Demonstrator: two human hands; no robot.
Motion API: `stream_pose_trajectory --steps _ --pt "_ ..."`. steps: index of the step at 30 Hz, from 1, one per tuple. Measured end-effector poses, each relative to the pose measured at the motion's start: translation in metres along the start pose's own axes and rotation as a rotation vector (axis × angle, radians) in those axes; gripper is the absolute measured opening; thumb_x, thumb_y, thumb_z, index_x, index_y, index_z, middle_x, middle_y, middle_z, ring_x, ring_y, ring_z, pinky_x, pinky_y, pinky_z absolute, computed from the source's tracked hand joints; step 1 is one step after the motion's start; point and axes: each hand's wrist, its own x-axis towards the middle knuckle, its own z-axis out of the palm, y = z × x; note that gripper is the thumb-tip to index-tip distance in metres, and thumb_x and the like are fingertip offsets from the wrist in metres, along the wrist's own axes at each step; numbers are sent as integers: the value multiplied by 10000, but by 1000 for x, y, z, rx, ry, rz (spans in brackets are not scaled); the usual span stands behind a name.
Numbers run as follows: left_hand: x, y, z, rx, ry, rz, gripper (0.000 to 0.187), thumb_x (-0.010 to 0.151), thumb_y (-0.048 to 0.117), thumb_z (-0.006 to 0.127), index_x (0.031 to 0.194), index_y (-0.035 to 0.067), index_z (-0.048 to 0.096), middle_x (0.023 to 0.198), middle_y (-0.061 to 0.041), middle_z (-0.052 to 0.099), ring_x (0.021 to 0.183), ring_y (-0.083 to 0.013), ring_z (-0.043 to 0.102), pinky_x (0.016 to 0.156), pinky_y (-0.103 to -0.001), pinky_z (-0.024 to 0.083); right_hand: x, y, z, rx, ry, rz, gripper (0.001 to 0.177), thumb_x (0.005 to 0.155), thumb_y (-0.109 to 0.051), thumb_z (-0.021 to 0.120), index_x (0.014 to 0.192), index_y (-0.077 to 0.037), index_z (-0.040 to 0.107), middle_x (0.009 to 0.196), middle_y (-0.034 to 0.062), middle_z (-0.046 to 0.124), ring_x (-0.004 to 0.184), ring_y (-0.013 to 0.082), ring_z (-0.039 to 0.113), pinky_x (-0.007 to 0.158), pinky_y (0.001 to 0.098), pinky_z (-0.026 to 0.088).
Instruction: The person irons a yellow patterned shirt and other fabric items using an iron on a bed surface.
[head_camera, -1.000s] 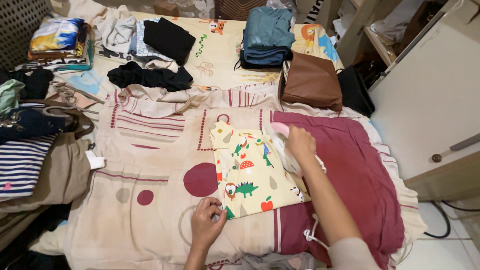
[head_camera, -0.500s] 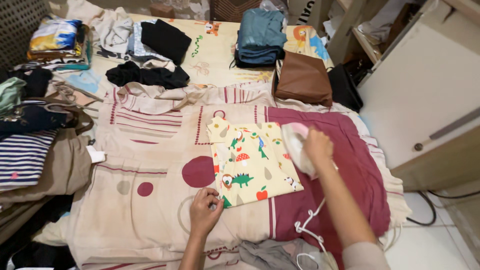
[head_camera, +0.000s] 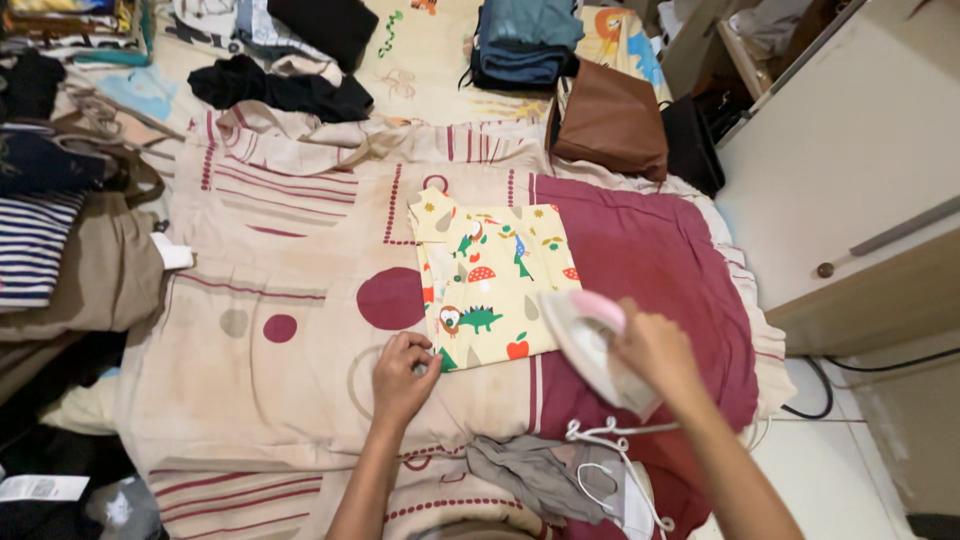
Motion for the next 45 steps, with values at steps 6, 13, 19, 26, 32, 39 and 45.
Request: stream_pose_trajectory --steps 6,13,19,26,32,39,45 --pt "1 1 0 -3 -30 -37 197 730 89 806 645 45 634 919 -26 696 813 -218 654 634 -357 500 36 -51 30 124 137 -94 411 919 -434 679 1121 -80 626 908 237 742 869 450 729 734 586 565" --pt "-2 -1 1 10 -5 15 177 733 77 789 665 36 632 917 -41 685 860 -231 657 686 -361 514 137 -91 28 262 -34 -74 490 826 -404 732 1144 -42 639 974 218 753 970 399 731 853 518 555" --pt "-3 -3 1 3 1 59 152 741 54 768 684 31 630 931 -48 684 895 -249 656 727 -371 518 106 -71 43 396 -159 -200 564 892 -395 702 1190 58 548 923 280 742 916 385 746 808 484 578" --pt "-2 -2 -1 -26 -20 19 132 746 45 755 695 27 634 925 -44 683 850 -235 652 668 -362 508 -10 -81 40 430 -107 -88 503 895 -356 651 1247 -17 534 753 185 739 695 332 761 683 470 579" --pt "-4 2 -3 -59 -10 43 83 750 23 709 722 18 631 945 -59 675 881 -246 649 695 -353 515 50 -108 43 610 -95 -24 477 921 -340 623 1222 19 535 717 168 733 617 307 752 605 447 577" --pt "-6 4 -8 -139 -13 82 35 769 6 659 764 4 625 987 -89 661 932 -272 625 759 -357 509 66 -140 48 654 -139 -31 513 927 -334 623 1217 70 496 714 198 730 634 315 753 645 435 584" --pt "-5 6 -13 -156 -93 -36 19 747 28 653 742 11 649 964 -90 660 889 -264 626 682 -355 502 -10 -154 54 544 -85 -37 456 943 -355 617 1166 35 538 688 157 726 730 354 755 765 472 559"
